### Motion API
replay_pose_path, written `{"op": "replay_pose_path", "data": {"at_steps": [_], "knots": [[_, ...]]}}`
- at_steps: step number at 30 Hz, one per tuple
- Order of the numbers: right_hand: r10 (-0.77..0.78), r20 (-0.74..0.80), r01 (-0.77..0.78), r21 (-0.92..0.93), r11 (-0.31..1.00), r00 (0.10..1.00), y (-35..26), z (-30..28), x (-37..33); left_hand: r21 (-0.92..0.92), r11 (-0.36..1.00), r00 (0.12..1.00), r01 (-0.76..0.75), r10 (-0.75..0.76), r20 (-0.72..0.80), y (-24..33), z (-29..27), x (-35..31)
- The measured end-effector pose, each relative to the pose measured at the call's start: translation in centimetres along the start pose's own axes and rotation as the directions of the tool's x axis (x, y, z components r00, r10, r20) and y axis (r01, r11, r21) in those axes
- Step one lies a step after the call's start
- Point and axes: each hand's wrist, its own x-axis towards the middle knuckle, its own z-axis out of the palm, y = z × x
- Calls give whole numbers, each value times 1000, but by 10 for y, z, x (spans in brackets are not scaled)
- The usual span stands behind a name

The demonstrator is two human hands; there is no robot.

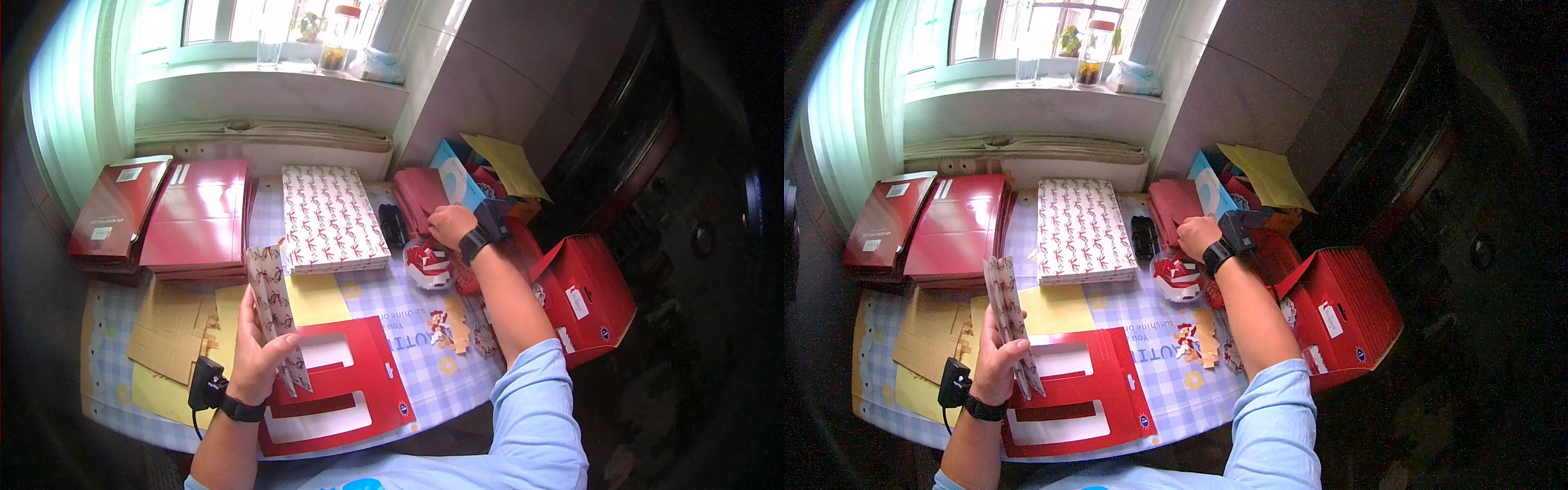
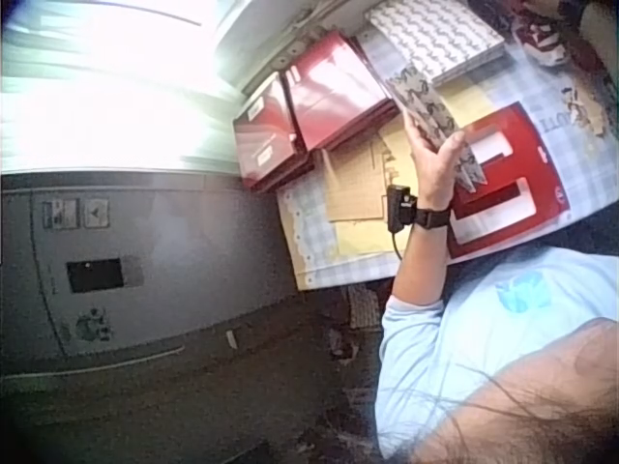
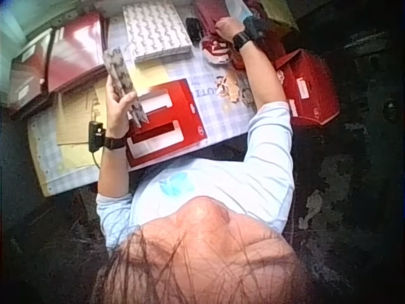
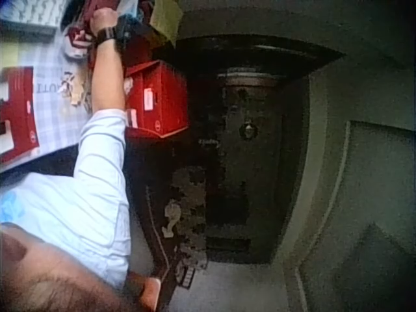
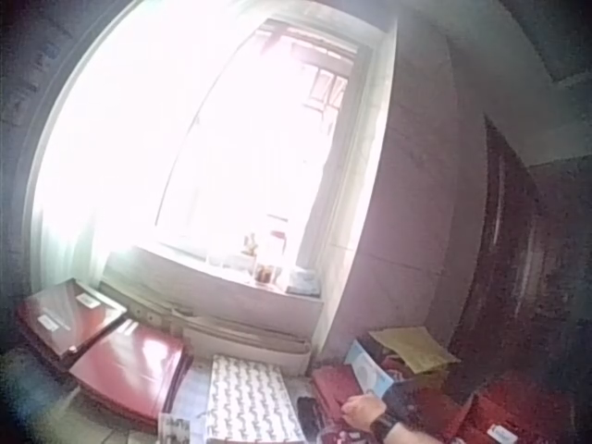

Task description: The person is folding red cardboard boxes for money wallets and placing items inside.

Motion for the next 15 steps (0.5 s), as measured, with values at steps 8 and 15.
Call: {"op": "replay_pose_path", "data": {"at_steps": [8,15], "knots": [[-18,-20,19,19,1000,1000,5,6,1,3,1000,1000,-9,9,0,-3,-2,0],[-34,-23,31,-95,995,999,4,17,5,12,1000,1000,-13,13,7,-1,0,0]]}}
